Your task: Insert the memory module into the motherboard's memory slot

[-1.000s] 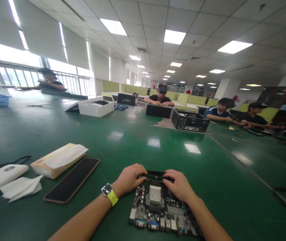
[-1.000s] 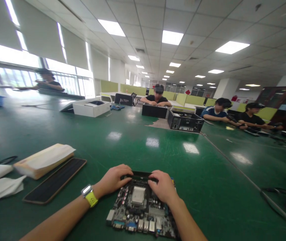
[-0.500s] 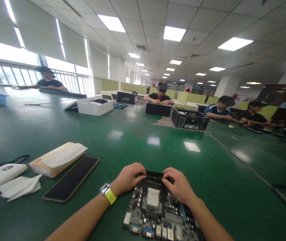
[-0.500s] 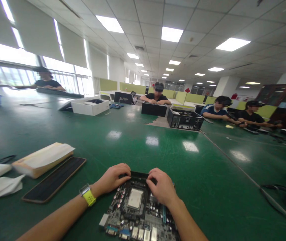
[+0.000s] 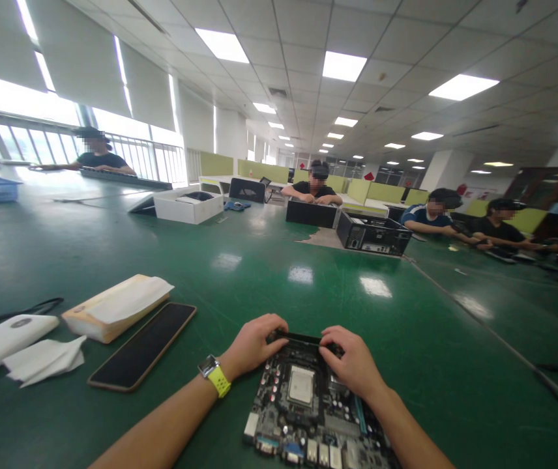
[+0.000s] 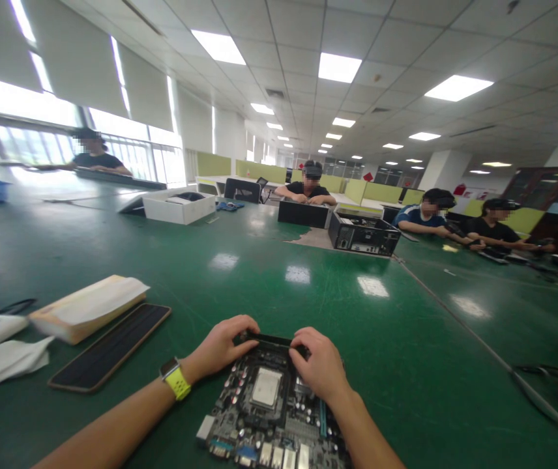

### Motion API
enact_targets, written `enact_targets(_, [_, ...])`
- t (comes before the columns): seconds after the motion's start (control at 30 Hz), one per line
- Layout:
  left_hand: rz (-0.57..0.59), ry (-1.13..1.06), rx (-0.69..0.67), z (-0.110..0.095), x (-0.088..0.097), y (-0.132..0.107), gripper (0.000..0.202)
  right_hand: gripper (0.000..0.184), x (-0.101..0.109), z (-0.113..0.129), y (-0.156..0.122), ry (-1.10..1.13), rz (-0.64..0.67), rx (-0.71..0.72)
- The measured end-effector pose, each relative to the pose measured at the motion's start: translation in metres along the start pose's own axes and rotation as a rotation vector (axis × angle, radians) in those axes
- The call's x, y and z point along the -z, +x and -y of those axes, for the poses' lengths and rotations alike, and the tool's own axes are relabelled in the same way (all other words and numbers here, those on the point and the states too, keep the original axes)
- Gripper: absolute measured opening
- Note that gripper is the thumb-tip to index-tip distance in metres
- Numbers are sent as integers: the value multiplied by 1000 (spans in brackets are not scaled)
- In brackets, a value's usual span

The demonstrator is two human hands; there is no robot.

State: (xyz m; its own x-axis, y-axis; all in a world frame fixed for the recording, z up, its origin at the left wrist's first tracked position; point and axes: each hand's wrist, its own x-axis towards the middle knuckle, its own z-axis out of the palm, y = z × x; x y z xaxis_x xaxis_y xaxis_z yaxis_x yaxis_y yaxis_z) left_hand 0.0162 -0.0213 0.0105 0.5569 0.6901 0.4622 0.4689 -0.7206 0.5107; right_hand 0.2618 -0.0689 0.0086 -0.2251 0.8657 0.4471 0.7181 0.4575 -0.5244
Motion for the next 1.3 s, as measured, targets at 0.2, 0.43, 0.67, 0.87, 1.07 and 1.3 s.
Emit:
enact_targets(0.2, [-21,1,-25,1,2,0,3,10,1,-1,0,-17,-13,-2])
enact_targets(0.43, [-14,-11,-71,4,5,1,6,15,2,-4,0,-59,-9,-1])
enact_targets(0.67, [-15,-48,-67,3,6,1,7,14,1,-4,0,-52,-14,15])
enact_targets(0.87, [-16,-57,-62,3,9,1,9,16,0,-4,-1,-44,9,46])
enact_targets(1.07, [-15,-56,-65,4,8,0,9,15,0,-3,-1,-87,30,22])
enact_targets(1.3, [2,-39,-71,3,7,1,10,13,1,-1,-1,-106,36,8])
